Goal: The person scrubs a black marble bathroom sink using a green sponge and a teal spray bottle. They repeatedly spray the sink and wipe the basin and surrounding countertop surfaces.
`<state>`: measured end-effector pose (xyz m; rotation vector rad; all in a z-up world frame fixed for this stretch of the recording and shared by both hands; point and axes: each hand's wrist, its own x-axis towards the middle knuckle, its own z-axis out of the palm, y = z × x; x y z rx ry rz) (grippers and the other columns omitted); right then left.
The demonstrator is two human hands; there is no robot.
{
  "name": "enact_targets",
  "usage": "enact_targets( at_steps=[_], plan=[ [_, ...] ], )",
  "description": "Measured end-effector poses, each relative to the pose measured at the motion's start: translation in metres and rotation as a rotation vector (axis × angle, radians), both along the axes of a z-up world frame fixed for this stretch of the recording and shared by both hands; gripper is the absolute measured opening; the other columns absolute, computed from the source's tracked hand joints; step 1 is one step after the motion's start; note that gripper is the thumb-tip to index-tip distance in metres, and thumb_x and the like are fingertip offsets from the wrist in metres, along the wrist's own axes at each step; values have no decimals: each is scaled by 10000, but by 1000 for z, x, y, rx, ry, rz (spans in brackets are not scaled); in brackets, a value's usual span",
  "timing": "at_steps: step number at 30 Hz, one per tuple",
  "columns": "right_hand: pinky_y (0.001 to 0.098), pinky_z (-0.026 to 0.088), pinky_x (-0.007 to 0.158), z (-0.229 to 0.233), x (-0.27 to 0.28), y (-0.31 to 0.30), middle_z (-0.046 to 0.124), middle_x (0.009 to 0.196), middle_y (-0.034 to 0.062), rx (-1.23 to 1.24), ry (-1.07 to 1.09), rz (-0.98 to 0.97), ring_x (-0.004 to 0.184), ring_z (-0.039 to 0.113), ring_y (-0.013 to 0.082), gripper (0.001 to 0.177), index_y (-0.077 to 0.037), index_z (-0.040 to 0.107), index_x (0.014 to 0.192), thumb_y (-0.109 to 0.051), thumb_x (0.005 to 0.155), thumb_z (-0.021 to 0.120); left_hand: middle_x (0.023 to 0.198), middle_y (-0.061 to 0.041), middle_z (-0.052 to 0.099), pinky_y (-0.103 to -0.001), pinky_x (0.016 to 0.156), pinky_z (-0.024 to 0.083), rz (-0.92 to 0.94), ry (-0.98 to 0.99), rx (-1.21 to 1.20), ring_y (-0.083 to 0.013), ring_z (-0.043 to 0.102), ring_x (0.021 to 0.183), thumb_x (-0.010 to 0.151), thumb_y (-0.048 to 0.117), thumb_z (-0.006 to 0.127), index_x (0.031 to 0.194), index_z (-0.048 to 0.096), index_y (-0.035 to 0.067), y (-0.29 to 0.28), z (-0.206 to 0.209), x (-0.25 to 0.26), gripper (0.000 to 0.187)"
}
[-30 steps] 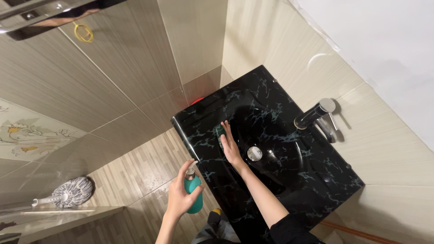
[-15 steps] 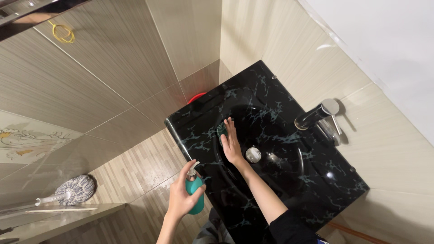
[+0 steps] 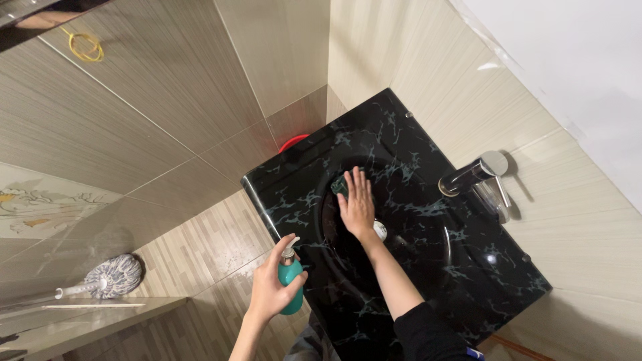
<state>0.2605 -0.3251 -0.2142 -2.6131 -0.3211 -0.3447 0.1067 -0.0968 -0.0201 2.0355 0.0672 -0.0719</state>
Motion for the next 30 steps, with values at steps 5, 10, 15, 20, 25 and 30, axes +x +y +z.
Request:
enact_targets(
  at_steps=[5,10,15,20,25,30],
  plan=[
    [468,205,1285,5,8,-19,213,1709,113,-173,-53,8,1568,240,292,699,-149,253,1633,-380,1039,541,866,-45,733,-359,715,614,10,40,18,-200,749,724,674,136,776,1433,527,213,2,-2,2,803],
    [457,217,1277,11,14,-34,251,1697,106,-292,-90,23,1553,275,268,715,-164,283,1624,-406,1019,579,881,-42,751,-354,752,615,10,29,12,-199,766,756,685,135,779,1446,513,211,3,-4,3,810],
    [448,235,1269,27,16,-47,297,1683,94,-412,-137,26,1540,305,251,722,-189,308,1624,-437,1009,595,933,-43,753,-362,781,615,8,-28,11,-199,763,804,687,120,781,1444,512,199,3,-3,2,807],
    [439,249,1265,45,18,-60,325,1679,76,-462,-196,14,1538,322,241,717,-199,328,1628,-418,1010,621,930,-46,746,-363,791,608,11,-51,23,-204,753,804,682,112,782,1440,520,190,6,-1,-1,806],
    [442,255,1253,62,22,-71,335,1665,74,-514,-144,-29,1525,339,245,723,-200,334,1615,-387,983,632,922,-42,747,-354,797,611,29,-67,9,-198,760,816,684,115,782,1439,526,189,6,-2,-7,800],
    [437,269,1253,69,27,-79,375,1645,87,-477,-176,-42,1510,367,252,668,-173,368,1611,-363,1017,607,922,-40,743,-350,788,618,31,-69,1,-196,757,807,688,116,782,1440,527,192,4,-1,-11,797]
  ],
)
